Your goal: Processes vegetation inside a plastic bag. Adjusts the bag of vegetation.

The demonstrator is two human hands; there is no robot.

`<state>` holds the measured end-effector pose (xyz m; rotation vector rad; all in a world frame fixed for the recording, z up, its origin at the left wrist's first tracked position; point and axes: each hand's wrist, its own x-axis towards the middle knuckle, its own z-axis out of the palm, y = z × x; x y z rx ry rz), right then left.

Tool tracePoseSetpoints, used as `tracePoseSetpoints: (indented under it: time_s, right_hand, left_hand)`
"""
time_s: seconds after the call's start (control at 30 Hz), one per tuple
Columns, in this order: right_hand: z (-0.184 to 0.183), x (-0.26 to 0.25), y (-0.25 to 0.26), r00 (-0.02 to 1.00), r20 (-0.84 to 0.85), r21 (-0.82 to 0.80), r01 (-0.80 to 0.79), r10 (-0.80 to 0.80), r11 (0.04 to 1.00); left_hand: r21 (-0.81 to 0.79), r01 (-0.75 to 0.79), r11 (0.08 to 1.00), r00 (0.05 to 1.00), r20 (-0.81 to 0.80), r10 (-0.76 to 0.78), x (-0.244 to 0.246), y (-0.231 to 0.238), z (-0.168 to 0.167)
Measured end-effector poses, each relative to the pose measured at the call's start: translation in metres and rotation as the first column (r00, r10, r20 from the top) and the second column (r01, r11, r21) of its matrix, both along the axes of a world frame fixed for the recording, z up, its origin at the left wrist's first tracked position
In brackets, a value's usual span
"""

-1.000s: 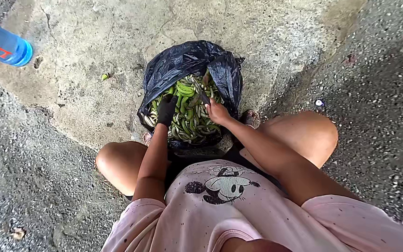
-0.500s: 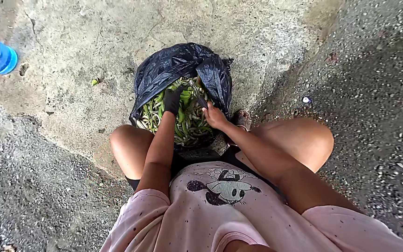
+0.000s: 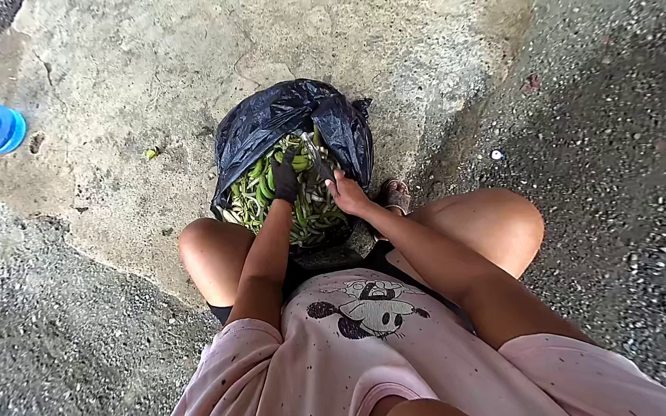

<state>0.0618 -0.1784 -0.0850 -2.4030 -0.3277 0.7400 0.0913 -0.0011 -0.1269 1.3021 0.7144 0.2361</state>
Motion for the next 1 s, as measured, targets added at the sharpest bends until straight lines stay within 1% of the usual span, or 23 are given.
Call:
tracePoseSetpoints:
  time_s: [0.07, 0.13, 0.3, 0.5, 0.57, 0.63, 0.73, 0.83, 0.9, 1.0]
  right_hand:
    - [0.005, -0.001, 0.003, 0.999, -0.008, -0.004, -0.033, 0.033, 0.999]
    - [0.004, -0.002, 0.004, 0.998, -0.035, -0.014, -0.050, 0.049, 0.999]
    - [0.003, -0.007, 0.006, 0.996, -0.071, -0.016, -0.059, 0.058, 0.998]
    - [0.001, -0.016, 0.011, 0.995, -0.098, 0.004, -0.034, 0.034, 0.999]
    - [0.002, -0.018, 0.013, 0.989, -0.149, 0.047, -0.010, 0.017, 0.999]
    - [0.001, -0.022, 0.015, 0.987, -0.162, 0.057, -0.005, 0.014, 0.998]
    - [0.002, -0.023, 0.017, 0.989, -0.139, -0.011, -0.045, 0.043, 0.999]
    - [0.004, -0.021, 0.021, 0.989, -0.141, -0.077, -0.058, 0.047, 0.995]
    - [0.004, -0.021, 0.025, 0.989, -0.142, -0.095, -0.062, 0.049, 0.994]
    - [0.003, -0.017, 0.029, 0.985, -0.169, -0.093, -0.054, 0.038, 0.994]
  left_hand:
    - [-0.015, -0.044, 0.999, 0.998, 0.037, 0.044, 0.002, 0.007, 0.004]
    - [-0.046, -0.070, 0.996, 0.994, 0.080, 0.074, 0.004, 0.013, -0.002]
    - [-0.075, -0.072, 0.995, 0.990, 0.115, 0.080, 0.002, 0.017, -0.008]
    - [-0.084, -0.096, 0.992, 0.992, 0.070, 0.102, 0.001, 0.019, -0.007]
    - [-0.129, -0.103, 0.986, 0.991, 0.068, 0.113, 0.001, 0.019, -0.007]
    - [-0.164, -0.095, 0.982, 0.991, 0.076, 0.109, 0.000, 0.020, -0.010]
    - [-0.122, -0.044, 0.992, 0.999, 0.025, 0.048, -0.005, 0.023, -0.015]
    - [-0.175, -0.031, 0.984, 1.000, -0.011, 0.030, -0.005, 0.027, -0.023]
    - [-0.182, -0.034, 0.983, 0.999, -0.015, 0.032, -0.007, 0.026, -0.020]
    - [-0.114, -0.008, 0.993, 1.000, -0.012, 0.007, -0.010, 0.022, -0.015]
